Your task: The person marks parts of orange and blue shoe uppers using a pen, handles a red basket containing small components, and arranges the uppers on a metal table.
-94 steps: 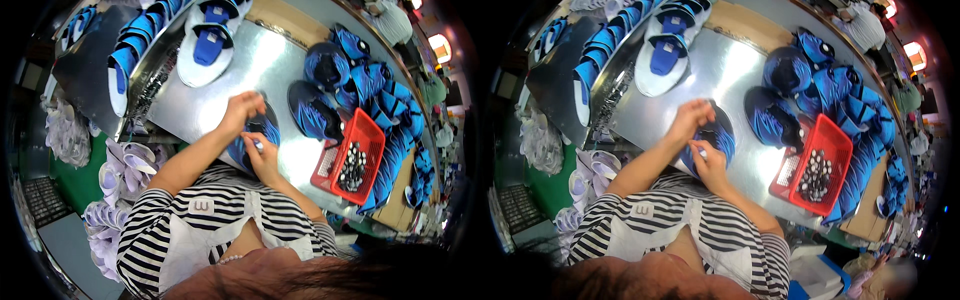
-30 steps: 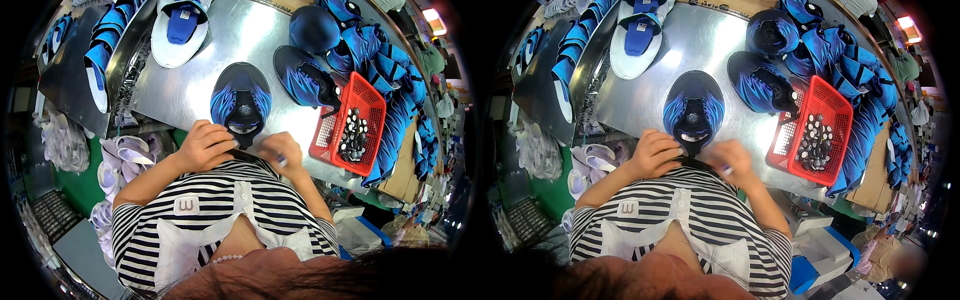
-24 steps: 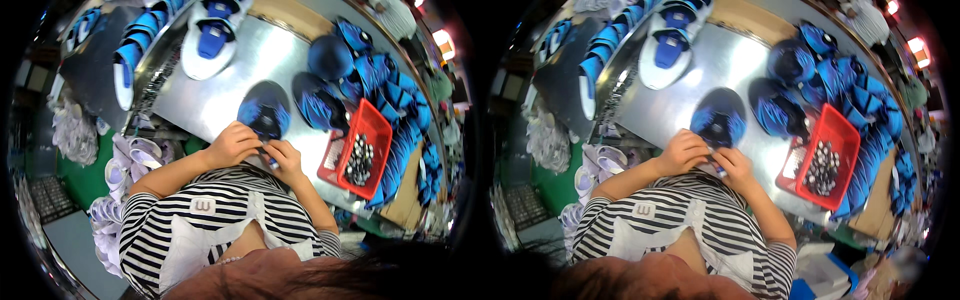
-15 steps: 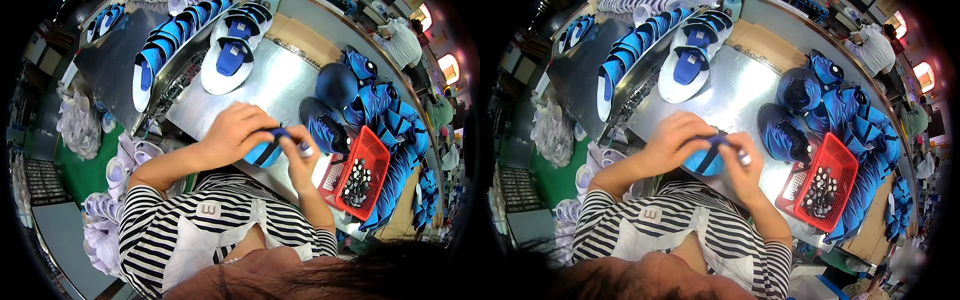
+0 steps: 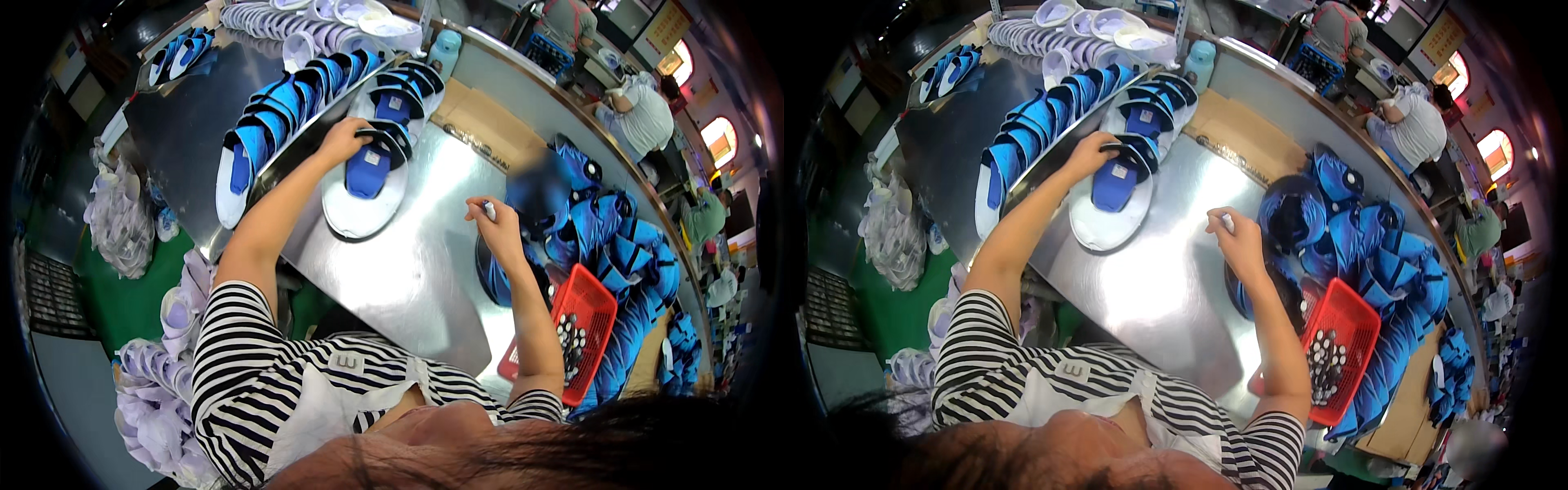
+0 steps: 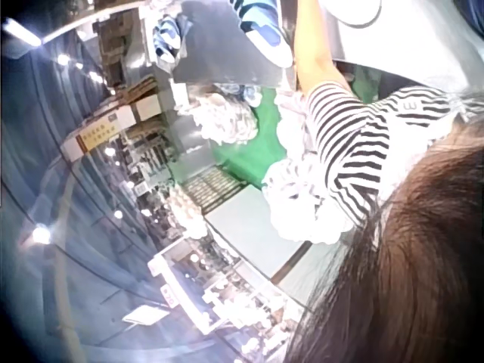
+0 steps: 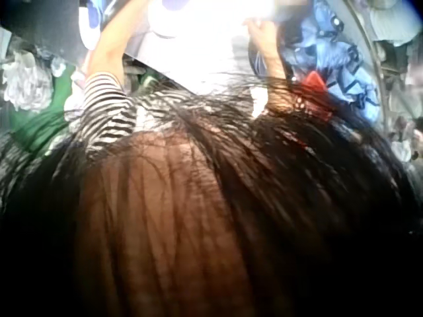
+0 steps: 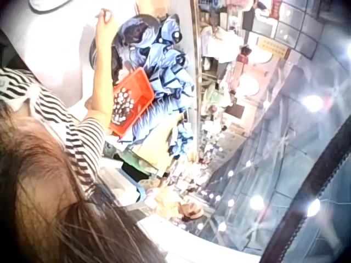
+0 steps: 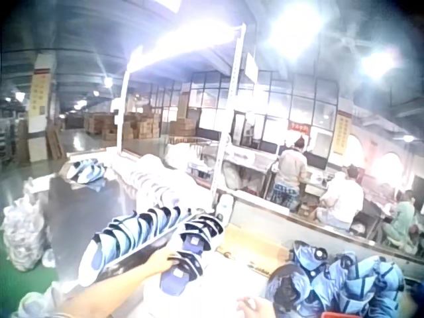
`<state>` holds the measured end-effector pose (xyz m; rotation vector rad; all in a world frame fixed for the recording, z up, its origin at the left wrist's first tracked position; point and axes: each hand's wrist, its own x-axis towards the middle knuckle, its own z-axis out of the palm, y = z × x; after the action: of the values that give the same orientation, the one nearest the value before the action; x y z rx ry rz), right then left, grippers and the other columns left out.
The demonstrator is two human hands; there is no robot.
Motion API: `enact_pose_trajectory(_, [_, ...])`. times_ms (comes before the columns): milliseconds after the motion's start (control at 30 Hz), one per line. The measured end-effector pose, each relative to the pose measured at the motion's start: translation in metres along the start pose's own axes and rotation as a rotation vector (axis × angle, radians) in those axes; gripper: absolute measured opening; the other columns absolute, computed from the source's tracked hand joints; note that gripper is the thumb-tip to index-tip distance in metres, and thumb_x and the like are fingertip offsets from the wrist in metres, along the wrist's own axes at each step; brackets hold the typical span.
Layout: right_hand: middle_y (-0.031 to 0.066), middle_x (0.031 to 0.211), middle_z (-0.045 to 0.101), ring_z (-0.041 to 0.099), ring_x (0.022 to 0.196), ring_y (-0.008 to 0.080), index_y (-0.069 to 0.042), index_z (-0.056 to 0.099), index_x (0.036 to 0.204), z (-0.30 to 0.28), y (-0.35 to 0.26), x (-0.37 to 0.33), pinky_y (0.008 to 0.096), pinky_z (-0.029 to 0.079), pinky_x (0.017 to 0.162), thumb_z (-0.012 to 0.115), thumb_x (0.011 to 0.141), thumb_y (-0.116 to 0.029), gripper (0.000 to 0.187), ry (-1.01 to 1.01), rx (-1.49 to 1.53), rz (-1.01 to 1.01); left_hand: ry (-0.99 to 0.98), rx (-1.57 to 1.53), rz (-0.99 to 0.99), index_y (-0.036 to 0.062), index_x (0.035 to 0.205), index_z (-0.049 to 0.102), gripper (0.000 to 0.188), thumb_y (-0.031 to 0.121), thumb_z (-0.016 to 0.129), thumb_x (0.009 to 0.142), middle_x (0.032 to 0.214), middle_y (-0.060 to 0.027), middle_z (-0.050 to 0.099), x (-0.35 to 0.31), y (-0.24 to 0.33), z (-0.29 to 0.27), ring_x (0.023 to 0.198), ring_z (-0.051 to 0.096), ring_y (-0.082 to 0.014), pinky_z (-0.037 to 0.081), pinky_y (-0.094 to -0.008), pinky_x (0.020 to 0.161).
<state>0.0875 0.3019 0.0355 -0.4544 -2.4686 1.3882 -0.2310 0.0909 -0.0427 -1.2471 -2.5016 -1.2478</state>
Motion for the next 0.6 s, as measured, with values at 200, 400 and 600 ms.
enact_pose_trajectory(200, [0.0190, 0.083, 0.069, 0.066, 0.078, 0.0367, -0.002, 0.069, 0.096, -0.017, 0.066, 0.164, 0.0406, 0.050, 0.074, 0.065, 0.083, -0.026, 0.028, 0.087, -0.290, -0.147, 0.156, -0.027, 0.001, 0.0047, 0.109, 0.064, 0.028, 0.006, 0.068, 0.081, 0.099, -0.0146, 0.067, 0.054, 0.023, 0.017, 0.095, 0.064, -0.0324, 0.049, -0.0356, 0.085])
enact_pose_trajectory(400, [0.0223, 0.100, 0.068, 0.065, 0.095, 0.0372, -0.003, 0.067, 0.109, 0.042, 0.063, 0.347, 0.0449, 0.049, 0.084, 0.068, 0.077, -0.033, 0.044, 0.179, -0.555, -0.196, 0.322, 0.125, 0.039, 0.0011, 0.136, 0.038, 0.079, 0.000, 0.070, 0.064, 0.141, -0.0227, 0.035, 0.049, 0.005, 0.025, 0.132, 0.034, -0.0447, 0.032, -0.0435, 0.111])
enact_pose_trajectory(600, [0.0257, 0.096, 0.067, 0.065, 0.091, 0.0411, -0.006, 0.065, 0.113, 0.057, 0.114, 0.383, 0.0467, 0.050, 0.083, 0.062, 0.081, -0.017, 0.034, 0.257, -0.470, -0.259, 0.264, -0.153, -0.119, 0.0026, 0.146, 0.030, 0.097, 0.007, 0.079, 0.063, 0.145, -0.0218, 0.038, 0.052, -0.004, 0.045, 0.136, 0.035, -0.0387, 0.030, -0.0408, 0.113])
